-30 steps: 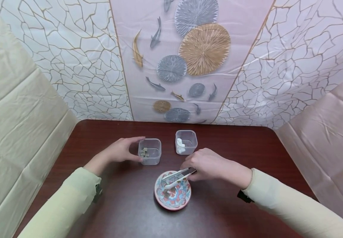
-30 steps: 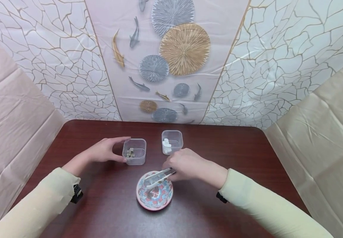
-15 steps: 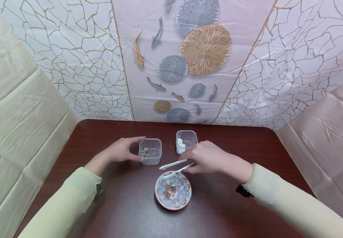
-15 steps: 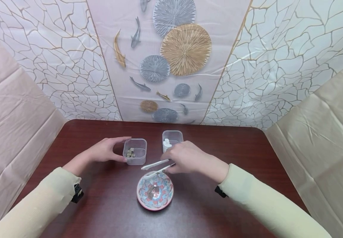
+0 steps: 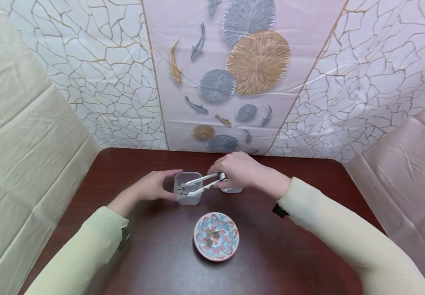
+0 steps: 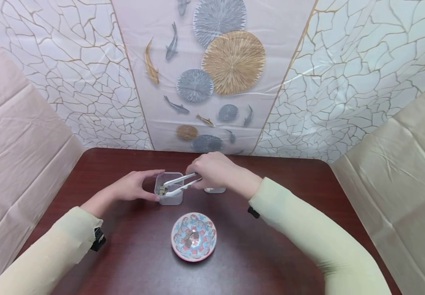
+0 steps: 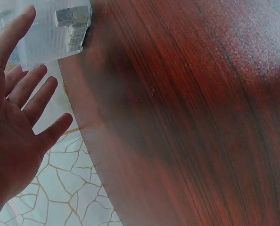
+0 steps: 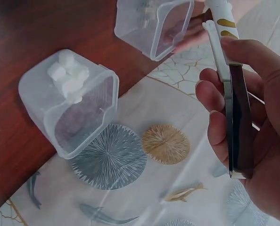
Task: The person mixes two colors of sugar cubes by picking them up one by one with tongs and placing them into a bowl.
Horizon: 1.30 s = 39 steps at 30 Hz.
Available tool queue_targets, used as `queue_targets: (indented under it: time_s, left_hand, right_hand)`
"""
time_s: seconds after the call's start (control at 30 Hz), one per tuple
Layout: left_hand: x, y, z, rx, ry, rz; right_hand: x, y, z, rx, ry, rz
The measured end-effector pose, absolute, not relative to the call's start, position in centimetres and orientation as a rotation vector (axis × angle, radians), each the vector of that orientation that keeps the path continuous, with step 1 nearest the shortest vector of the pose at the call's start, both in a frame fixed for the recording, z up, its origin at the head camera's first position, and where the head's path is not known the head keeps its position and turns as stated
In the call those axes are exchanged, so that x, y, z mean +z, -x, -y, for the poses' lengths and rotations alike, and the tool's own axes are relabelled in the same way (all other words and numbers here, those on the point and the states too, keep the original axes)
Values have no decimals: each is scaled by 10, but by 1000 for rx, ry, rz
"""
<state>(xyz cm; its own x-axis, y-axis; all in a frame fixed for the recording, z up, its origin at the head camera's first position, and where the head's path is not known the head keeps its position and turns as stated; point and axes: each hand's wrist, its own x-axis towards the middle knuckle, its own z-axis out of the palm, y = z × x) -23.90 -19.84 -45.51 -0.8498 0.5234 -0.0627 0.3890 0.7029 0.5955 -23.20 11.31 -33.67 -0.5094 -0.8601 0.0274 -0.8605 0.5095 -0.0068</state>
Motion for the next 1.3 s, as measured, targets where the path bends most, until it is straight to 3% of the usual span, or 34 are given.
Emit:
queue_targets:
  time_s: [0.47,1.3]
  left_hand:
    - [-452,240,195,878,-750,-2673]
    - [-453,239,199,869,-726,-2674]
  right_hand:
    - [-353,268,-73,-216,-1550,2829]
    - [-383,276,-41,-325,-1639,2764]
